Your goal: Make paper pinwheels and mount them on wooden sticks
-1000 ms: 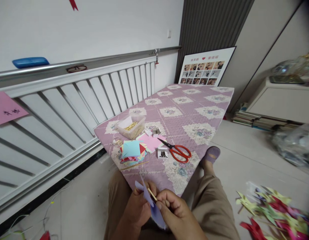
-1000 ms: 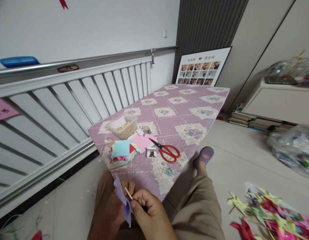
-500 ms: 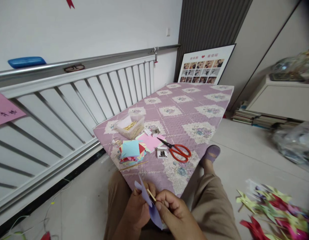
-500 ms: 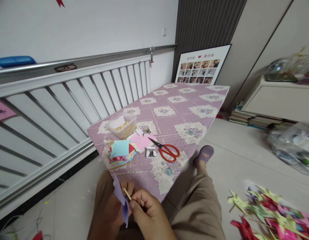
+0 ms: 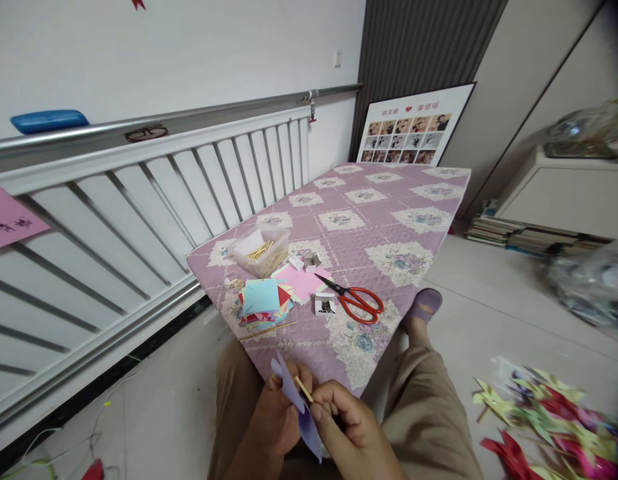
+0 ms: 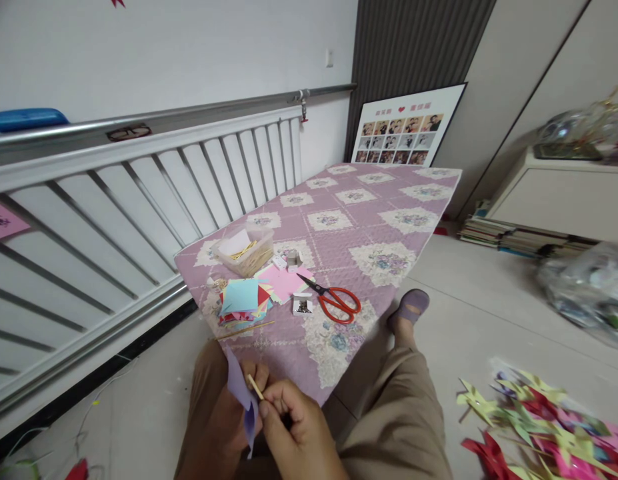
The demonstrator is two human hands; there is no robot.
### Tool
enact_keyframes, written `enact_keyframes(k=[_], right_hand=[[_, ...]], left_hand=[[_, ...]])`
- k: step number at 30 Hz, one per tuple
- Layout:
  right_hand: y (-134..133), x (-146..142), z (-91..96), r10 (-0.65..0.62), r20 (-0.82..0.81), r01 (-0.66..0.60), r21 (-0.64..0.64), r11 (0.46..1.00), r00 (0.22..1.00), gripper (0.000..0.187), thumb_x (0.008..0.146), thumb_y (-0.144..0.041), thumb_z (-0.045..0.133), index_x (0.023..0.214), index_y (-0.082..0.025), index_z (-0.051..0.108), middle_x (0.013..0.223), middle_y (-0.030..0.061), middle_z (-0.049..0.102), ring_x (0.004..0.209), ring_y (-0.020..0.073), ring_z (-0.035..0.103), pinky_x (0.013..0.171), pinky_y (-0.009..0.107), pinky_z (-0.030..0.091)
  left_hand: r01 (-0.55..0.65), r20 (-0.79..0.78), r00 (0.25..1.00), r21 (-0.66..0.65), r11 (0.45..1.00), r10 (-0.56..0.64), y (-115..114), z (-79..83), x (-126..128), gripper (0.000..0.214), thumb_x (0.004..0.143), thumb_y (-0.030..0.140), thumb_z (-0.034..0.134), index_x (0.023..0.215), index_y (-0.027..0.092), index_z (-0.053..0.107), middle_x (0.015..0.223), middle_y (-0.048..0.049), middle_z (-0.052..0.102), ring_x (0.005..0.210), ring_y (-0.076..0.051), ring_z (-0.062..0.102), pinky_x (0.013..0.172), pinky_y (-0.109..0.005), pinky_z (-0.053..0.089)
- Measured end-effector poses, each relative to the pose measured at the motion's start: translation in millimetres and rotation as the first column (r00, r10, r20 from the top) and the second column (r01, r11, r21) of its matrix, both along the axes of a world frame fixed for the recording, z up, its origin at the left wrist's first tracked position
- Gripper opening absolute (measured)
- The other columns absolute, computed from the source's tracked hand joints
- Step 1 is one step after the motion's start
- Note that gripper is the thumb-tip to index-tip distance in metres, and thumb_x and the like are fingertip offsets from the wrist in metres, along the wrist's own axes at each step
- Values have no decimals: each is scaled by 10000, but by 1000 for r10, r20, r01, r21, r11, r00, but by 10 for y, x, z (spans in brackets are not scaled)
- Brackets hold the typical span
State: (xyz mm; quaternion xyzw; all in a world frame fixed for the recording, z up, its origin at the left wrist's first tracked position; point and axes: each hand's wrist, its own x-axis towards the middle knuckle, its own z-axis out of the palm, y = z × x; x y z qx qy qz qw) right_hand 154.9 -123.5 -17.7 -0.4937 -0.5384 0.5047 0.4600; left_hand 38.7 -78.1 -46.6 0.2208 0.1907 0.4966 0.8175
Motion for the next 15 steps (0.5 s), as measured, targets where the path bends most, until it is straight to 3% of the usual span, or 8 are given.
enact_keyframes(k=[7, 15], right_hand=[[-26, 1, 6, -64, 183, 24, 210, 977, 981, 217, 893, -303, 438, 708, -210, 503, 576, -60, 412, 506, 99, 402, 477, 193, 346], [-3, -3, 20, -106, 328, -20, 358, 933, 939, 176, 890, -192, 430, 719, -221, 461, 587, -67, 415, 505, 90, 424, 498, 184, 364]], left_hand=[[-30, 25, 999, 39, 999, 29, 1, -90, -14, 368, 670, 272, 746, 576, 182, 402, 576, 48, 412, 525, -75, 368, 536, -223, 309], [26, 109, 994, 26, 999, -29, -9, -35, 5, 346, 654, 248, 749, 588, 185, 415, 592, 44, 407, 574, -100, 425, 570, -250, 343]])
